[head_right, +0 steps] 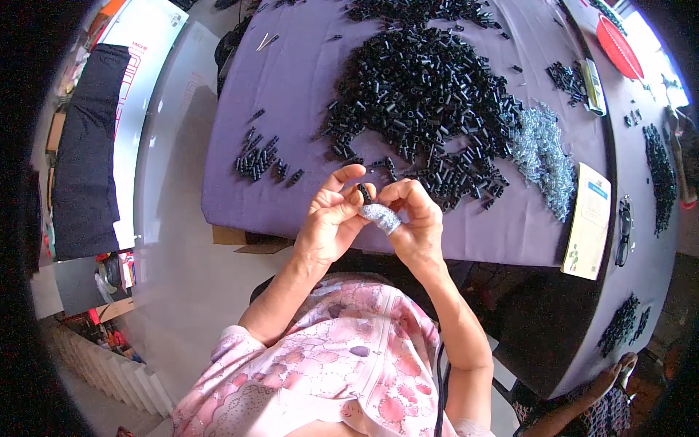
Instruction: Assembling small black plastic components by hand at a workbench.
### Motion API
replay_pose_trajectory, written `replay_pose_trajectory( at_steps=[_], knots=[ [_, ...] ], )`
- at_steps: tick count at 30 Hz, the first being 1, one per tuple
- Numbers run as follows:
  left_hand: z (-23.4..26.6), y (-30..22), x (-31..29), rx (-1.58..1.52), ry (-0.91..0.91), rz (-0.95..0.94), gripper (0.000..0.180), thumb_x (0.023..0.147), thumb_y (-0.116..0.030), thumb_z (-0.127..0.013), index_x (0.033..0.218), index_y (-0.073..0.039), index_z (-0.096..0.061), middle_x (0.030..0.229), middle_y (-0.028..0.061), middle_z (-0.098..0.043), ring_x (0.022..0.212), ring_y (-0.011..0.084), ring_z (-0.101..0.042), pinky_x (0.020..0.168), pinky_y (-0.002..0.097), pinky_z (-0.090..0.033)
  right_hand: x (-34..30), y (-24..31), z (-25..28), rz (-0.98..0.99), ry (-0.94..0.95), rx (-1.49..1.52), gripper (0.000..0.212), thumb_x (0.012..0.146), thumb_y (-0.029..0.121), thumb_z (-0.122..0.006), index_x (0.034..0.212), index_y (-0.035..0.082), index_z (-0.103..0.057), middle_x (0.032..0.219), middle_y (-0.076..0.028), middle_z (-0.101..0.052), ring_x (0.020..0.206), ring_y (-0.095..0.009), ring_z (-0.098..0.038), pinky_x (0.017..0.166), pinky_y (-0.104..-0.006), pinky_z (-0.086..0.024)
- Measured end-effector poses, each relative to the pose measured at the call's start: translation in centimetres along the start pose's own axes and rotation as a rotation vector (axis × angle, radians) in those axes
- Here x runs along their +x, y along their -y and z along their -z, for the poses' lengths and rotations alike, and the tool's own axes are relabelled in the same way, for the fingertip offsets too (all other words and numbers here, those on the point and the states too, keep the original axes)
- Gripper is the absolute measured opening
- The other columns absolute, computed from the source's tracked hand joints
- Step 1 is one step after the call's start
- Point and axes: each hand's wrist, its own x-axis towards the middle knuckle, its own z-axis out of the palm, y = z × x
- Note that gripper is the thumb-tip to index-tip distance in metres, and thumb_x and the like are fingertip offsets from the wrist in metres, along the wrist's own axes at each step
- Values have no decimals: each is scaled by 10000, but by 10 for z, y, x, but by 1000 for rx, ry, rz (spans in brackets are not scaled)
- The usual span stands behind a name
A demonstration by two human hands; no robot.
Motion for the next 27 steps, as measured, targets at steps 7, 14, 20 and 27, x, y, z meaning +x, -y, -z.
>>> replay_pose_trajectory(
  at_steps=[7,14,20,27],
  knots=[
    [5,0,1,-51,1,81,427,841,45,-590,1224,-61,-434,924,97,-637,822,137,-617,744,271,-507,9,12,17,9,187,-161,478,654,155,-809,1046,29,-566,1025,-23,-545,801,-98,-486,751,-238,-388],
    [3,1,-4,-62,74,95,453,834,20,-622,1228,-52,-409,962,112,-624,904,173,-608,816,291,-498,14,21,14,19,341,-264,323,691,128,-773,984,67,-653,1012,-36,-586,829,-116,-520,718,-240,-410],
    [-2,1,-2,-22,132,153,506,805,-36,-678,1239,-48,-417,952,72,-621,915,149,-595,798,263,-489,7,14,16,26,272,-182,281,705,135,-771,939,45,-644,986,-55,-633,846,-126,-546,726,-252,-418],
    [1,3,0,-56,123,172,489,805,-30,-672,1227,-46,-427,966,90,-627,958,200,-593,835,295,-481,9,11,14,64,254,-170,284,710,186,-759,904,25,-629,966,-72,-632,883,-156,-568,761,-274,-426]
  ],
)
